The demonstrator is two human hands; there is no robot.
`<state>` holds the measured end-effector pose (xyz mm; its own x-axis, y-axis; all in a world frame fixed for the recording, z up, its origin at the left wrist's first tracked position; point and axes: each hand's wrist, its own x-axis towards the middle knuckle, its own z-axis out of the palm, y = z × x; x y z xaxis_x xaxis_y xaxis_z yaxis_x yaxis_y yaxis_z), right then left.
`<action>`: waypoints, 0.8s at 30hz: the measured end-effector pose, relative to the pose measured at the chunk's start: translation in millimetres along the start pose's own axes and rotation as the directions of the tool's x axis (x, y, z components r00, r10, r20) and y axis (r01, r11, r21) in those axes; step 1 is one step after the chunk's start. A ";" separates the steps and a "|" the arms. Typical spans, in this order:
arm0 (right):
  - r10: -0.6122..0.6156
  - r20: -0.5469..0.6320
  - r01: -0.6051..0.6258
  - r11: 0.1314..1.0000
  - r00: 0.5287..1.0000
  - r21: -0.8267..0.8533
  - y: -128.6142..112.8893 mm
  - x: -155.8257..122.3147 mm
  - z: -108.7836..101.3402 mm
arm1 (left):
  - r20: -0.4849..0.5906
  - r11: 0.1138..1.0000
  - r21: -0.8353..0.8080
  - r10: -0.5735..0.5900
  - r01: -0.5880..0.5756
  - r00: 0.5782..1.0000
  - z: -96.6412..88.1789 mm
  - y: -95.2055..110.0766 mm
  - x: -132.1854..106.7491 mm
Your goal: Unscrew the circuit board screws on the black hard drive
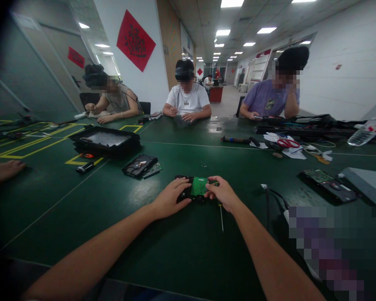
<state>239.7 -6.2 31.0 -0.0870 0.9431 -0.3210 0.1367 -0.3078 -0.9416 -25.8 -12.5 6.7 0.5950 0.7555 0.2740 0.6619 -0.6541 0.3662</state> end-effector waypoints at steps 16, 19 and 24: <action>-0.133 -0.055 0.107 0.935 0.990 -0.339 7.3 1.1 6.6 | -0.032 0.998 -0.005 0.059 -0.060 0.998 0.1 -4.6 -0.3; -0.123 -0.037 0.104 0.941 0.992 -0.323 7.5 0.8 5.7 | -0.035 0.998 -0.008 0.058 -0.059 0.998 -1.1 -2.6 -0.4; -0.106 -0.035 0.088 0.935 0.994 -0.343 7.1 0.1 4.9 | -0.026 0.999 0.005 0.033 -0.033 0.999 -3.7 1.9 0.1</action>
<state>235.8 -8.9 23.8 -0.0668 0.9741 -0.2159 0.4587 -0.1621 -0.8736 -26.2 -13.5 10.8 0.6049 0.7339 0.3091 0.6440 -0.6791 0.3523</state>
